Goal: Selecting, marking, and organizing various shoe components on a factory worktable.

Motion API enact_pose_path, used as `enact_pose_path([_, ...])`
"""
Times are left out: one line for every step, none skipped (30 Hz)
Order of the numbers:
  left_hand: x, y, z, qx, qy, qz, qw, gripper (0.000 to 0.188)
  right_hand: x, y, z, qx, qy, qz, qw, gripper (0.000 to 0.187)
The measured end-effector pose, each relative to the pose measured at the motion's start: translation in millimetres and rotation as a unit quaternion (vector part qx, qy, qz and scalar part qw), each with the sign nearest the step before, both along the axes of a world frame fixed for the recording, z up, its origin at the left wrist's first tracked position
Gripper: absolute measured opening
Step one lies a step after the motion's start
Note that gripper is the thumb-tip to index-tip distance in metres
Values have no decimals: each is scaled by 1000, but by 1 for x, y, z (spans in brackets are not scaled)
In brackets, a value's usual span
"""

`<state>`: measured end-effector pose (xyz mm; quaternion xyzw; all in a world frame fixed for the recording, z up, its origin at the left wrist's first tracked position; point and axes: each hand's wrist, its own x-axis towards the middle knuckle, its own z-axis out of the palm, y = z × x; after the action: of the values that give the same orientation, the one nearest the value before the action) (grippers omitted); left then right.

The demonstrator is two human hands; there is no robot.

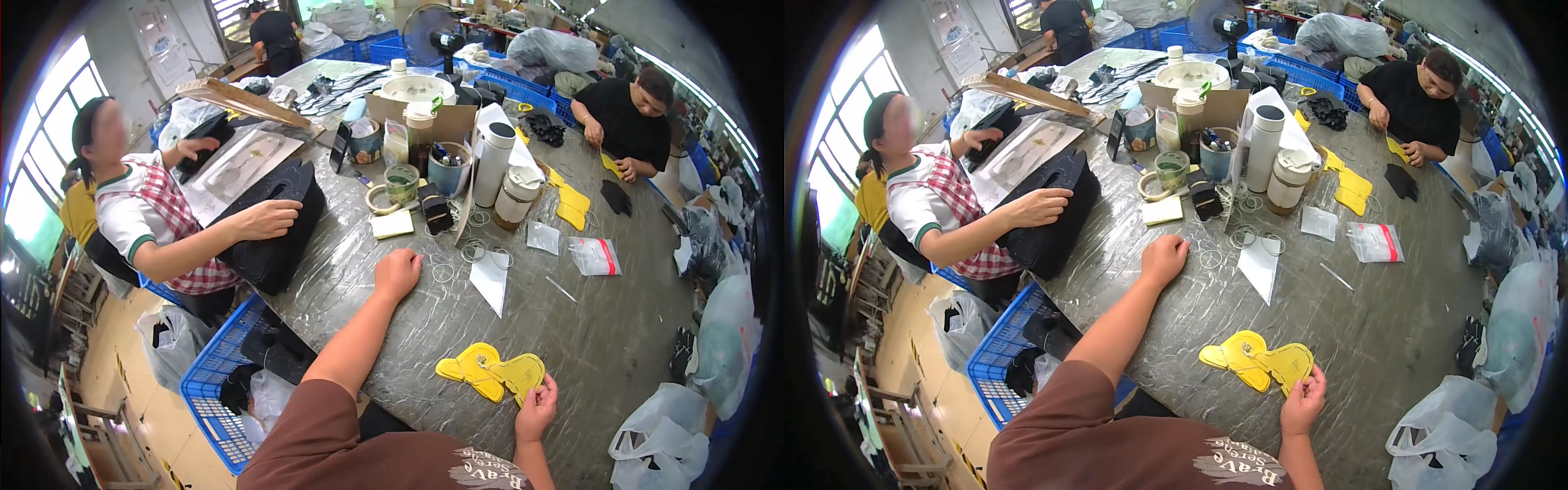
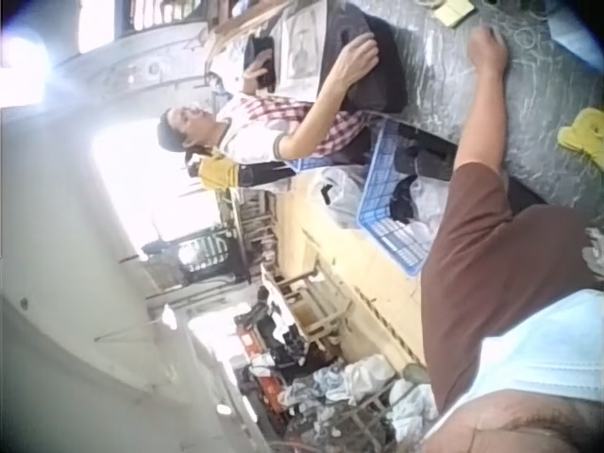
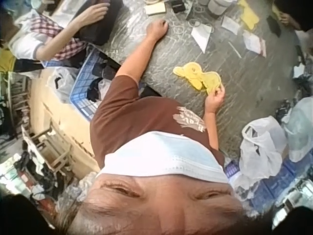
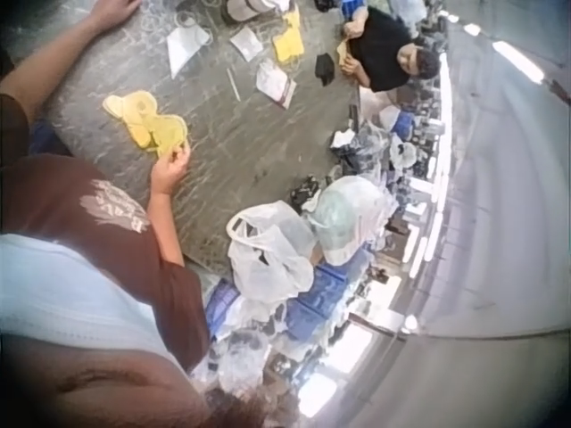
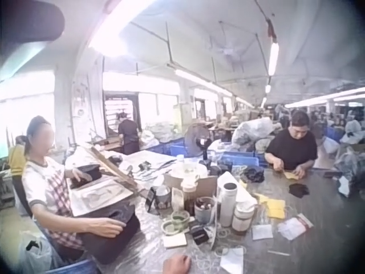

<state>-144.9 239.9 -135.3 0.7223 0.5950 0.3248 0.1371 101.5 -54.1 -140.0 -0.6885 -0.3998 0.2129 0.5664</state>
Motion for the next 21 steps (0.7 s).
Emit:
enact_pose_path([2,0,4,-22,35,15,999,25,0,1,0,2,6,-2,1000,40])
enact_pose_path([2,3,0,-1,33,20,999,28,0,2,0,4,12,-5,1000,40])
enact_pose_path([2,2,0,1,31,20,999,28,1,2,2,7,10,-4,1000,40])
enact_pose_path([3,1,2,0,32,17,999,29,1,2,2,-3,18,-5,1000,40])
enact_pose_path([3,1,3,-2,34,14,999,29,0,1,4,-13,27,-5,1000,41])
enact_pose_path([3,2,2,-15,34,12,999,31,-3,2,7,-15,28,-3,999,42])
enact_pose_path([5,2,4,-11,35,7,999,31,-2,2,5,-12,29,-8,999,42])
enact_pose_path([6,2,6,-32,51,10,998,31,-1,2,2,-9,25,0,1000,43])
enact_pose_path([7,2,8,-51,69,13,996,32,0,2,0,-7,22,7,1000,43])
enact_pose_path([4,4,8,-63,83,12,994,34,-5,4,8,-9,18,7,1000,45])
enact_pose_path([3,5,7,-59,88,4,994,34,-2,4,3,-5,22,-2,1000,45])
enact_pose_path([2,6,5,-59,96,4,994,34,1,5,-5,16,38,19,999,44])
enact_pose_path([4,6,6,-59,105,3,993,34,2,5,-7,36,54,38,997,44])
enact_pose_path([6,5,8,-56,112,-6,992,34,5,6,-6,42,77,35,996,43])
enact_pose_path([8,3,9,-59,114,1,992,34,7,7,-6,44,83,26,995,43])
enact_pose_path([9,2,12,-61,116,10,991,34,7,9,-6,58,100,31,993,42])
enact_pose_path([11,2,12,-58,125,5,990,34,7,10,-6,71,117,36,990,42])
enact_pose_path([11,2,10,-62,128,8,990,34,8,10,-6,73,124,31,989,42])
enact_pose_path([10,2,10,-67,132,14,989,34,8,10,-4,71,133,44,988,41])
enact_pose_path([10,2,10,-66,139,13,988,34,8,10,-2,70,141,57,986,41])
enact_pose_path([9,3,9,-56,138,14,989,34,7,12,-2,70,148,57,985,41])
